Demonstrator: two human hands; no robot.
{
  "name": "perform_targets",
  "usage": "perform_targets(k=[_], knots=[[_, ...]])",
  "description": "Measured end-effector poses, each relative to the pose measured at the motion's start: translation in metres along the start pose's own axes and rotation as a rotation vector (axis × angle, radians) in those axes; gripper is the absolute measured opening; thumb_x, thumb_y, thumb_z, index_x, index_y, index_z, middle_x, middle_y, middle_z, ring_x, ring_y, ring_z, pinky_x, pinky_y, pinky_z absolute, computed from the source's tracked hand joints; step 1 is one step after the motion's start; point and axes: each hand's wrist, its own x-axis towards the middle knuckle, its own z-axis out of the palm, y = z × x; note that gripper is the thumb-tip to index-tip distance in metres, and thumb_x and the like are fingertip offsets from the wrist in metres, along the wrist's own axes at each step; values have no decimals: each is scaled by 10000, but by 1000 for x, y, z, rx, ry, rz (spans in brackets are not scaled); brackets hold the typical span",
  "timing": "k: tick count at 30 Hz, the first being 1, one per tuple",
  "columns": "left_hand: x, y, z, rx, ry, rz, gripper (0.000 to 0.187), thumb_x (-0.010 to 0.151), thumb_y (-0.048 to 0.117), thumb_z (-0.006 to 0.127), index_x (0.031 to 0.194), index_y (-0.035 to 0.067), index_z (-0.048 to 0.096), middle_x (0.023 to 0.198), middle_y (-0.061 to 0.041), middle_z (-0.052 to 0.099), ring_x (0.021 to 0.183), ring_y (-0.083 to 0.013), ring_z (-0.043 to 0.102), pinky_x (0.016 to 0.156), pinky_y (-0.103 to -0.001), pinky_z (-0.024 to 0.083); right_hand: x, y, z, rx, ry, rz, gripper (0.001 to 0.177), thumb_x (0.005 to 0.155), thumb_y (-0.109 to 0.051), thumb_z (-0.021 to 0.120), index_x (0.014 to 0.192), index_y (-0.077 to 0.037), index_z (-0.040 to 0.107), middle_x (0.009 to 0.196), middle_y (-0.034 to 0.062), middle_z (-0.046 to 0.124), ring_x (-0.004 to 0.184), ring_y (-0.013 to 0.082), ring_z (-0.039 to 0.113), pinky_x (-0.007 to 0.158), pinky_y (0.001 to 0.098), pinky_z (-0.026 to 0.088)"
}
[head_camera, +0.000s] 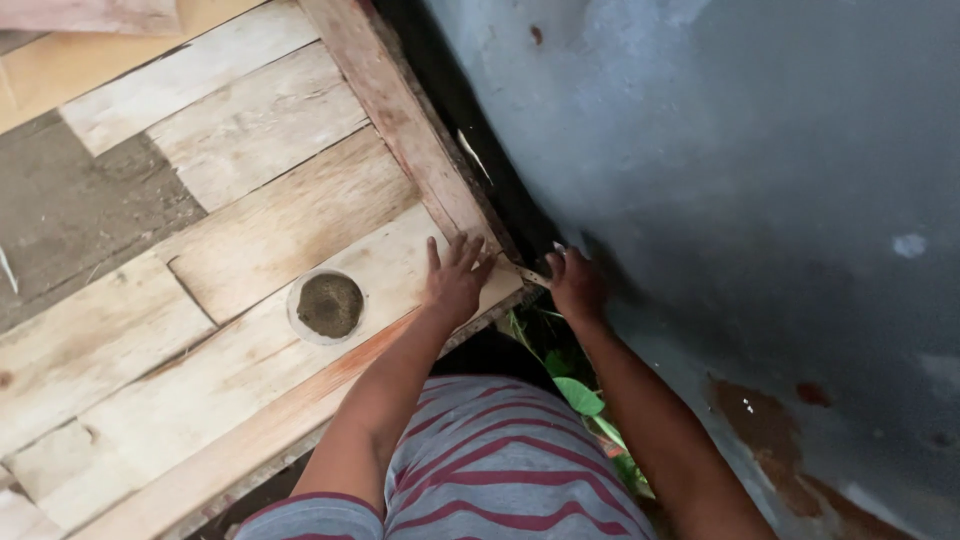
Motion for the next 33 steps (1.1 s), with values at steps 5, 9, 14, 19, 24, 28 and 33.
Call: perform_targets(k=[5, 9, 14, 19, 24, 28, 33], knots=[[0, -4, -3, 86, -25, 52, 493, 1056, 354, 532, 1543, 323, 461, 1677, -21, 291, 1556, -346, 199, 1193, -770, 163, 2, -41, -32, 161, -245, 105, 327, 1120, -338, 389, 1022, -78, 561, 833, 142, 598, 799, 358, 682, 717, 505, 571], [2, -7, -7, 121, -94, 65, 523, 1061, 376, 511, 1572, 343, 406, 1696, -14, 252, 1563, -343, 174, 1182, -772, 170, -4, -42, 12, 321, -500, 76, 363, 1077, -318, 404, 1143, -25, 609, 1021, 211, 649, 1018, 452, 666, 803, 545, 575], [0, -8, -19, 117, -166, 71, 534, 1069, 340, 480, 1592, 346, 370, 1716, -11, 205, 1578, -342, 140, 1187, -770, 167, -14, -79, 5, 397, -638, 222, 546, 1037, -379, 407, 1419, -9, 530, 1321, 268, 623, 1267, 453, 588, 1045, 564, 502], [-2, -6, -31, 147, -188, 70, 554, 1057, 297, 513, 1592, 346, 376, 1701, -9, 217, 1569, -338, 155, 1175, -759, 216, -10, -98, -1, 371, -644, 240, 576, 1030, -371, 378, 1454, -3, 507, 1384, 302, 591, 1318, 462, 562, 1094, 566, 475], [-1, -7, -32, 197, -166, 110, 552, 1062, 284, 533, 1591, 326, 377, 1681, -43, 222, 1554, -359, 175, 1147, -766, 280, -19, -117, -37, 467, -657, 275, 622, 1024, -357, 400, 1522, 16, 410, 1378, 308, 577, 1290, 496, 561, 1021, 612, 521], [1, -7, -22, 224, -142, 129, 563, 1052, 303, 559, 1585, 304, 378, 1663, -66, 233, 1538, -380, 179, 1120, -787, 292, -13, -107, -18, 493, -617, 269, 596, 1065, -333, 375, 1527, 43, 388, 1373, 334, 568, 1273, 521, 561, 1011, 627, 531], [4, -9, -14, 217, -80, 128, 522, 1051, 356, 569, 1553, 302, 438, 1628, -48, 275, 1508, -375, 193, 1081, -802, 317, -13, -102, -4, 510, -631, 281, 677, 1025, -361, 438, 1582, -3, 295, 1460, 297, 515, 1317, 496, 531, 1040, 620, 518]])
